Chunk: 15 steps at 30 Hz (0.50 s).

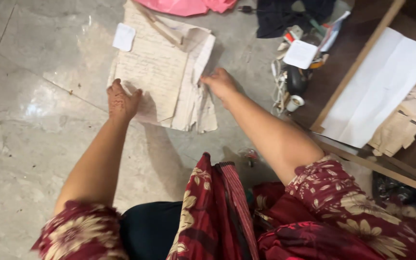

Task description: Organizing various items including notebooks, papers, and small electronics inside a desk drawer.

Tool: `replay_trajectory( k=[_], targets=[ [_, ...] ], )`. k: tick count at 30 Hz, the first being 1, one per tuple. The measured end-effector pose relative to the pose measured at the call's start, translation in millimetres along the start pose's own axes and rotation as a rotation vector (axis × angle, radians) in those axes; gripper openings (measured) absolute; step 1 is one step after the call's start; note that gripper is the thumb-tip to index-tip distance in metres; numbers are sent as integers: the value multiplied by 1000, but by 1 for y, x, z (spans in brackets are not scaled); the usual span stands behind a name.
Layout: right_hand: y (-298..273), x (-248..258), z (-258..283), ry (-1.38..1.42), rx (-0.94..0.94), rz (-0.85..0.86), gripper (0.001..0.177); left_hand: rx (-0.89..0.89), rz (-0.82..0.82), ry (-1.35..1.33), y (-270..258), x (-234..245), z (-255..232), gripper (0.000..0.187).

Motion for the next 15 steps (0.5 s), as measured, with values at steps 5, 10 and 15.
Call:
replay_trajectory(
  k=[5, 10, 15],
  targets=[
    [-18, -32, 24, 146, -60, -56, 77, 246, 116, 136, -6, 5, -47, 94],
    [-17, -27, 6, 295, -230, 16, 69, 299, 303, 421, -21, 3, -122, 99],
    [-22, -16, -2, 130, -181, 66, 55, 134, 620, 487, -53, -52, -191, 72]
  ],
)
Point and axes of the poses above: each hand's wrist, its own y-axis towards the middle knuckle, its own x-axis out of the back of the hand, z = x × y, the point moved 5 cm from there along y, towards the middle knuckle, and after that the axes turned 9 degrees about x, right-handed, at the moved point
